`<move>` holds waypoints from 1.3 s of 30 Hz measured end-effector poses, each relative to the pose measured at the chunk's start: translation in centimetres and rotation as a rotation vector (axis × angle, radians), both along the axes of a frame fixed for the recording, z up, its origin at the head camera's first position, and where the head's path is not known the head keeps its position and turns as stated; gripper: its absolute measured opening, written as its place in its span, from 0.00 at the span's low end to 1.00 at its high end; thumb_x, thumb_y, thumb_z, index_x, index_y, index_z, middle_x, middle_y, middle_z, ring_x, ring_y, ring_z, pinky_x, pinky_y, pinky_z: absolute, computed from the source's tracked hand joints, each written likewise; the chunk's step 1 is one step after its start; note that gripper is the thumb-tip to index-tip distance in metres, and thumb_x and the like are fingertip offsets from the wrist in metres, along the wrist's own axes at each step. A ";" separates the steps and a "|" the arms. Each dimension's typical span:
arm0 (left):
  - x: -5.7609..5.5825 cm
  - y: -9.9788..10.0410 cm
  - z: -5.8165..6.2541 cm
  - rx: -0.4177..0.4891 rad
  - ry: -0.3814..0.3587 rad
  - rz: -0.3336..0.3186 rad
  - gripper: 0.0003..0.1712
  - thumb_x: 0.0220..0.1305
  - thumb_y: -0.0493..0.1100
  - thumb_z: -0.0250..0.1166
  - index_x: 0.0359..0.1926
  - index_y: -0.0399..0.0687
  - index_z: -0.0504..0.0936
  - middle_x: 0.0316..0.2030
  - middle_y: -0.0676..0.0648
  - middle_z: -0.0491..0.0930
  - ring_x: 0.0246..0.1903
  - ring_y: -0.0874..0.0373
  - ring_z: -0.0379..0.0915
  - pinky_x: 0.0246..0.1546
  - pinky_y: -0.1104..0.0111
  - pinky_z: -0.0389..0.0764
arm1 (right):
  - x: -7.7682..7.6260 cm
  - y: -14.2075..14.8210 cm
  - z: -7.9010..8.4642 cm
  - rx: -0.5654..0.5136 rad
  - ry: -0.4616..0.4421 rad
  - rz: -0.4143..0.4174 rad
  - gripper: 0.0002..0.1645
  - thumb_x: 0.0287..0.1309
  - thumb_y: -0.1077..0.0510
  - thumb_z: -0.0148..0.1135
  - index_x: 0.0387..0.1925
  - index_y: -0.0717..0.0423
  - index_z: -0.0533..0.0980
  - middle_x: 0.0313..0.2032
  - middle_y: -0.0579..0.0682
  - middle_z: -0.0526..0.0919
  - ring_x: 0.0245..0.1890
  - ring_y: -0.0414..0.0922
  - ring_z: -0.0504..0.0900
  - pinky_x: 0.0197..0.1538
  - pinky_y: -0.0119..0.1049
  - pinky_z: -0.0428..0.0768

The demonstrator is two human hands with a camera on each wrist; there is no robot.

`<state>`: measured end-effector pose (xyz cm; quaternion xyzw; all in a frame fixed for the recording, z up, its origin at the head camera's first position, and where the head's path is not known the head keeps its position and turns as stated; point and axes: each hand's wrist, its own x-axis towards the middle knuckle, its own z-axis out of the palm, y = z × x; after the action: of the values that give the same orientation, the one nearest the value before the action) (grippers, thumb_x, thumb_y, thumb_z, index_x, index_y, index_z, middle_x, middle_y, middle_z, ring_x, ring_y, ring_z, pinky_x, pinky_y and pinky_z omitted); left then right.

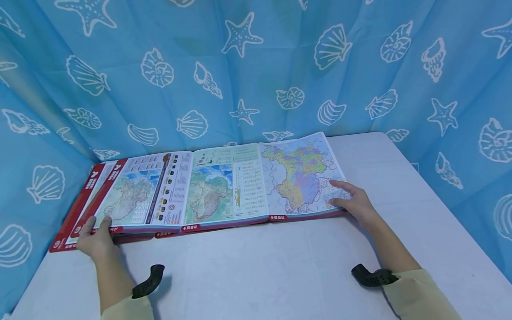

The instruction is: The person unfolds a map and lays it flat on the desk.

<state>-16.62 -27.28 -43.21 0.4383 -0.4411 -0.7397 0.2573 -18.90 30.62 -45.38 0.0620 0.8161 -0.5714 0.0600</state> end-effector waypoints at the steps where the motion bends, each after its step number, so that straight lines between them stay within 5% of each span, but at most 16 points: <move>1: 0.0 0.1 0.0 -0.015 -0.009 -0.006 0.37 0.55 0.44 0.69 0.66 0.59 0.67 0.70 0.60 0.52 0.68 0.65 0.49 0.63 0.76 0.62 | -0.1 0.0 -0.1 0.000 0.002 0.002 0.40 0.55 0.62 0.63 0.68 0.59 0.60 0.71 0.63 0.54 0.70 0.63 0.50 0.68 0.61 0.50; 11: 0.1 0.0 0.2 -0.001 -0.021 -0.010 0.40 0.53 0.47 0.70 0.67 0.63 0.66 0.70 0.62 0.50 0.69 0.66 0.48 0.62 0.76 0.64 | -0.3 -0.4 0.0 0.038 -0.023 0.008 0.40 0.55 0.61 0.64 0.68 0.57 0.60 0.71 0.62 0.54 0.71 0.63 0.48 0.68 0.64 0.47; 22: 0.6 -0.7 0.3 0.218 0.263 0.159 0.38 0.50 0.32 0.71 0.62 0.59 0.72 0.65 0.60 0.60 0.59 0.65 0.64 0.55 0.76 0.71 | -1.4 -1.7 -0.1 0.065 0.002 0.045 0.39 0.55 0.61 0.63 0.68 0.57 0.62 0.69 0.62 0.58 0.70 0.61 0.51 0.69 0.60 0.50; 39: 0.0 -1.1 0.2 0.216 0.329 0.173 0.41 0.60 0.25 0.58 0.69 0.60 0.61 0.68 0.59 0.57 0.64 0.66 0.58 0.60 0.78 0.65 | -2.0 -3.8 0.1 0.063 0.037 0.093 0.37 0.56 0.61 0.63 0.67 0.58 0.63 0.69 0.61 0.59 0.70 0.60 0.52 0.69 0.61 0.49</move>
<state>-16.66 -28.36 -43.01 0.3730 -0.2723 -0.8192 0.3400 -20.89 26.85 -45.27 0.0153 0.8368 -0.5429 0.0695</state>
